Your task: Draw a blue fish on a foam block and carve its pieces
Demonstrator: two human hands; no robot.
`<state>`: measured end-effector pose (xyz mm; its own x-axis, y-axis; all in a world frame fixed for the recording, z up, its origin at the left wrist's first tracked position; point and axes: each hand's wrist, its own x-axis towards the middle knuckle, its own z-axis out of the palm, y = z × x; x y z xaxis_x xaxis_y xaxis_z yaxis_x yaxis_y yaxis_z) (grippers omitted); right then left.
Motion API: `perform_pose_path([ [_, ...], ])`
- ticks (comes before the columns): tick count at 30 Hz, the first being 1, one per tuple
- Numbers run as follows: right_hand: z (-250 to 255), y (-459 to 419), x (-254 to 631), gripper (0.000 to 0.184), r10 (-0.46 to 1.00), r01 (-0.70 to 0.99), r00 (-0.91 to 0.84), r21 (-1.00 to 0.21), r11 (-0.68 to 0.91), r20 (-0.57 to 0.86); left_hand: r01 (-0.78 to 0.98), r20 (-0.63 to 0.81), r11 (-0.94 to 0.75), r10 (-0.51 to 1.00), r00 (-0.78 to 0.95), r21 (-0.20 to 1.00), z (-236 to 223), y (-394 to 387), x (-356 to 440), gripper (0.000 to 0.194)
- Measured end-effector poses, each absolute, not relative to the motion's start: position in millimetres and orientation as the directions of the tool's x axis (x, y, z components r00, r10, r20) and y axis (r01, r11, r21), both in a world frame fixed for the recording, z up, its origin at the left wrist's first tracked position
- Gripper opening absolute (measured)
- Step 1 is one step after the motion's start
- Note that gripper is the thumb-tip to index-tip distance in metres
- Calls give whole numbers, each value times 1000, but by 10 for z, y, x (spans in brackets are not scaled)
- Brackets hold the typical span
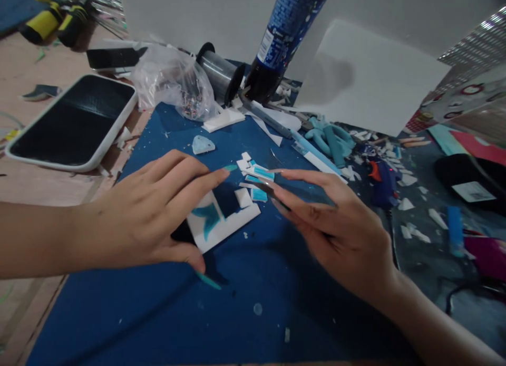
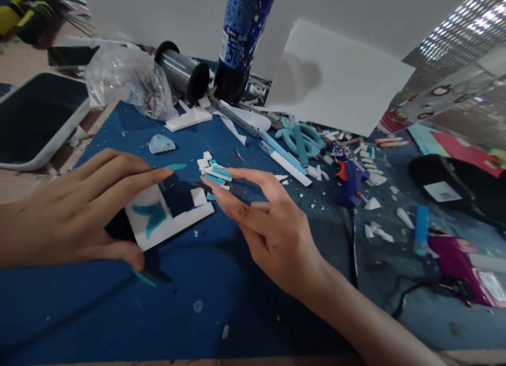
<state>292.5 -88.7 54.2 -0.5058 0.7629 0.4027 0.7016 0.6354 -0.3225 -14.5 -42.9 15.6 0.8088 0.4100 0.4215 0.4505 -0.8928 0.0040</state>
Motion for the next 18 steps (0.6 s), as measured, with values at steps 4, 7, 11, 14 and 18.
perform_pose_path([
  [4, 505, -1013, 2917, 57, 757, 715, -532, -277, 641, 379, 596, 411, -802, 555, 723, 35, 112, -465, -141, 111],
  [7, 472, -1053, 2915, 63, 749, 716, -570, -242, 654, 337, 537, 409, -839, 522, 749, 88, 152, -450, -140, 109],
  [11, 427, -1041, 2921, 67, 755, 700, -582, -287, 654, 303, 505, 281, -834, 550, 786, 221, 283, -513, -184, 83],
  [14, 419, -1028, 2914, 67, 737, 667, -607, -316, 675, 297, 530, 223, -796, 596, 772, 291, 331, -632, -224, 64],
  [18, 446, -1020, 2888, 58, 742, 641, -611, -379, 668, 275, 534, 215, -773, 618, 756, 342, 289, -718, -221, 48],
])
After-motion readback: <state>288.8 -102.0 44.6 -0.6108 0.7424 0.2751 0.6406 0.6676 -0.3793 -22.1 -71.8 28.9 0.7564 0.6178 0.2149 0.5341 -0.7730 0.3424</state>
